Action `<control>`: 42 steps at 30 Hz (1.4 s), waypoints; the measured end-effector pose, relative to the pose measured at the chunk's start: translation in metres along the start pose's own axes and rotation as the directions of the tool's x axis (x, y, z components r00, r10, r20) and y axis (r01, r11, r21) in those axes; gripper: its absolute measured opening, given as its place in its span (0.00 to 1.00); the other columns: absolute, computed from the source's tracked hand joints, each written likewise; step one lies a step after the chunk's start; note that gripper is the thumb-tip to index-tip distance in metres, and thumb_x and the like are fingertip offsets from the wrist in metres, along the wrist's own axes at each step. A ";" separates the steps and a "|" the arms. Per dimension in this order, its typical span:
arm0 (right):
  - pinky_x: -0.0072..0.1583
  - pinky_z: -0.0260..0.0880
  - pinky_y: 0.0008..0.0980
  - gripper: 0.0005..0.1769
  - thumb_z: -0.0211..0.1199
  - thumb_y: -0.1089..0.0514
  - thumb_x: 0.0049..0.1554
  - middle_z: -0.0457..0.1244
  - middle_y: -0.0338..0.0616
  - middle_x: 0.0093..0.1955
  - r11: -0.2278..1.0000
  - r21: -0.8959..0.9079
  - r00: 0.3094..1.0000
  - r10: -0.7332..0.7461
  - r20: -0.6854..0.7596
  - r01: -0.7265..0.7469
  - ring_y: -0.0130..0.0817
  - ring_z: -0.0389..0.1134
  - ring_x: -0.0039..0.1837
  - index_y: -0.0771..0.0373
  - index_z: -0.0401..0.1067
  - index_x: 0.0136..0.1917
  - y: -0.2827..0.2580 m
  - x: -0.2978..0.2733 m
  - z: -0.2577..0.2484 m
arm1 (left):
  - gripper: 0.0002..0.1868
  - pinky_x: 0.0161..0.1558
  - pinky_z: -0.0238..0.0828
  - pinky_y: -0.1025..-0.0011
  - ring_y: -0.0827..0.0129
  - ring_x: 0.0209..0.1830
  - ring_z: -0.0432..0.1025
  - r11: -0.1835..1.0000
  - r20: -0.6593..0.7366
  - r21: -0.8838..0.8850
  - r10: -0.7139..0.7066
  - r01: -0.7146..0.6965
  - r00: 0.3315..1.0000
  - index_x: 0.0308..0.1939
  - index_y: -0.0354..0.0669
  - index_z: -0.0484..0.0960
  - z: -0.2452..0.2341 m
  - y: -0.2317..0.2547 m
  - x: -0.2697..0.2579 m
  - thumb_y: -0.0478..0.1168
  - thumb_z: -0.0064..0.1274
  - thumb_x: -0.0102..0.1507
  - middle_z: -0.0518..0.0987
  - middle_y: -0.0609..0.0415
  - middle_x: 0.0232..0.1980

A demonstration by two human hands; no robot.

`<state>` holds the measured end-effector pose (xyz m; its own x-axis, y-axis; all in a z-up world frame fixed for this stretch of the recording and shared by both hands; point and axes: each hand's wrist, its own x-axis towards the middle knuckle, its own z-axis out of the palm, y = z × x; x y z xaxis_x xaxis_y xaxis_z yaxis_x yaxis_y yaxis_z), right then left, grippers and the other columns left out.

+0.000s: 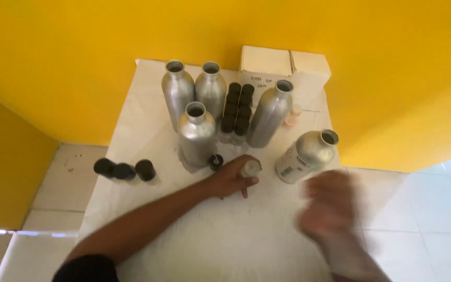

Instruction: Transferring liquid fragrance from a large aluminum container to small glass bottles using a syringe.

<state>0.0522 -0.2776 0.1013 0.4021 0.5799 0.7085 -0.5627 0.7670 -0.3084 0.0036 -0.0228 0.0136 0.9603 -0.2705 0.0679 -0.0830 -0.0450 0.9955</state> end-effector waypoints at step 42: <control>0.57 0.58 0.39 0.28 0.56 0.30 0.55 0.59 0.40 0.43 -0.254 -0.823 0.830 0.401 0.388 0.508 0.42 0.61 0.49 0.57 0.68 0.39 0.095 -0.021 -0.023 | 0.30 0.37 0.74 0.73 0.67 0.51 0.72 0.982 -0.195 -0.186 -0.070 0.033 0.978 0.68 0.49 0.63 0.004 -0.027 0.009 0.25 0.43 0.62 0.62 0.51 0.66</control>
<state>0.0066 -0.2103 0.0423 -0.1722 0.6825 0.7103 0.9417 0.3257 -0.0845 0.0128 -0.0281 -0.0128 0.9972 -0.0743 0.0094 0.0000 0.1253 0.9921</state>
